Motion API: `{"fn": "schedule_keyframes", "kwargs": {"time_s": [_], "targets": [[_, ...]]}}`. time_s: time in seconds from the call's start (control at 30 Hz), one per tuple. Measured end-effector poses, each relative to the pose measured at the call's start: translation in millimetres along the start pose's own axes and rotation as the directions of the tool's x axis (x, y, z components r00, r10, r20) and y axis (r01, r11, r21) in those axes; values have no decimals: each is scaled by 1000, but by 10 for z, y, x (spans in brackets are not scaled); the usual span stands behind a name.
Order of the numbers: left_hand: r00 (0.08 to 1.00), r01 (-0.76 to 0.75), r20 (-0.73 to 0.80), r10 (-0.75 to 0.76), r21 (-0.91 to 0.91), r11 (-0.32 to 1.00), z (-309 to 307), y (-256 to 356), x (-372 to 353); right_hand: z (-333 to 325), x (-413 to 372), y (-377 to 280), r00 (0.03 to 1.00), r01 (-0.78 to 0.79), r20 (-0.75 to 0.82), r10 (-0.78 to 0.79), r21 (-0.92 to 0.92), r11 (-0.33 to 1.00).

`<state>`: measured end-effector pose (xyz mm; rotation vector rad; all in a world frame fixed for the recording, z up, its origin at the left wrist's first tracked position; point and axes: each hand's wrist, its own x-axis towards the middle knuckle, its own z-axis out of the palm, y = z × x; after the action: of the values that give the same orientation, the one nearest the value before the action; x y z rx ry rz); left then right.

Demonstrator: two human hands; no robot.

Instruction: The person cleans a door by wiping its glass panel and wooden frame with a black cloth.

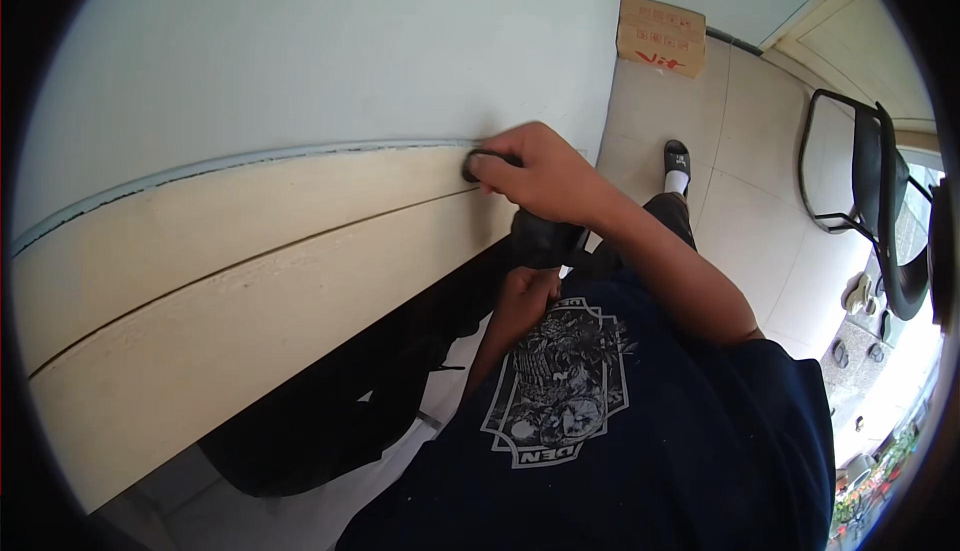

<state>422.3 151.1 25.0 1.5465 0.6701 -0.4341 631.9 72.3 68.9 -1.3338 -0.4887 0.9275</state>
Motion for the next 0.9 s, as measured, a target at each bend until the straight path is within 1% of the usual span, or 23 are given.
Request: {"fn": "schedule_keyframes", "kwargs": {"time_s": [0.07,0.1,0.13,0.2,0.23,0.27,0.33,0.43,0.47,0.53,0.57,0.63,0.67,0.73,0.77,0.8,0.83,0.87,0.9], "targets": [[1000,24,-19,-25,-12,1000,40,22,-53,10,6,-92,998,10,58,-13,38,999],[999,32,-41,-33,-24,999,44,64,-44,-5,23,61,999,45,14,-45,9,999],[999,26,-43,-27,-23,999,25,71,-38,-50,41,236,999,51,14,-51,6,999],[998,-5,-57,2,-52,999,7,58,-53,-129,48,582,992,-120,-31,118,-39,992],[998,-9,-55,6,-53,999,3,61,-45,-100,52,708,995,-78,-59,76,-35,996],[999,-15,-49,13,-56,998,-7,66,-34,-98,59,646,995,-76,-59,74,-39,996],[999,-7,-42,4,-62,998,-6,51,-66,-59,22,431,999,-33,-7,33,0,999],[1000,-11,-15,11,-42,999,-15,51,-57,-75,22,200,1000,-30,4,30,-13,999],[999,-22,-25,21,-29,999,-14,48,-62,-96,61,305,1000,-27,-1,27,-12,1000],[999,-37,-33,37,-18,999,-20,42,-61,-165,132,625,996,-89,-13,88,-32,996],[999,-39,-23,38,-24,999,-36,33,-57,-183,120,639,996,-87,-13,87,-34,996],[999,-41,-13,40,-28,999,-62,21,-39,-193,104,651,988,-154,-24,153,-85,984],[999,-44,-14,44,-17,999,-69,14,-25,-162,102,569,988,-155,-27,153,-83,984],[999,-36,-11,36,-10,999,-36,35,-14,-65,86,219,999,-9,49,9,-16,1000],[1000,17,-8,-17,2,1000,-2,98,-14,-52,68,68,998,18,66,-19,15,1000],[998,68,-6,-67,21,998,3,142,-30,-47,62,116,998,14,65,-16,24,1000],[998,66,-4,-66,26,997,-10,138,-30,-69,88,215,999,2,42,-2,12,1000],[999,36,17,-37,33,999,-24,130,-34,-97,120,336,1000,-9,20,9,-1,1000],[999,4,38,-5,37,999,-35,119,-29,-136,136,476,996,-87,-17,87,-44,995]]}}
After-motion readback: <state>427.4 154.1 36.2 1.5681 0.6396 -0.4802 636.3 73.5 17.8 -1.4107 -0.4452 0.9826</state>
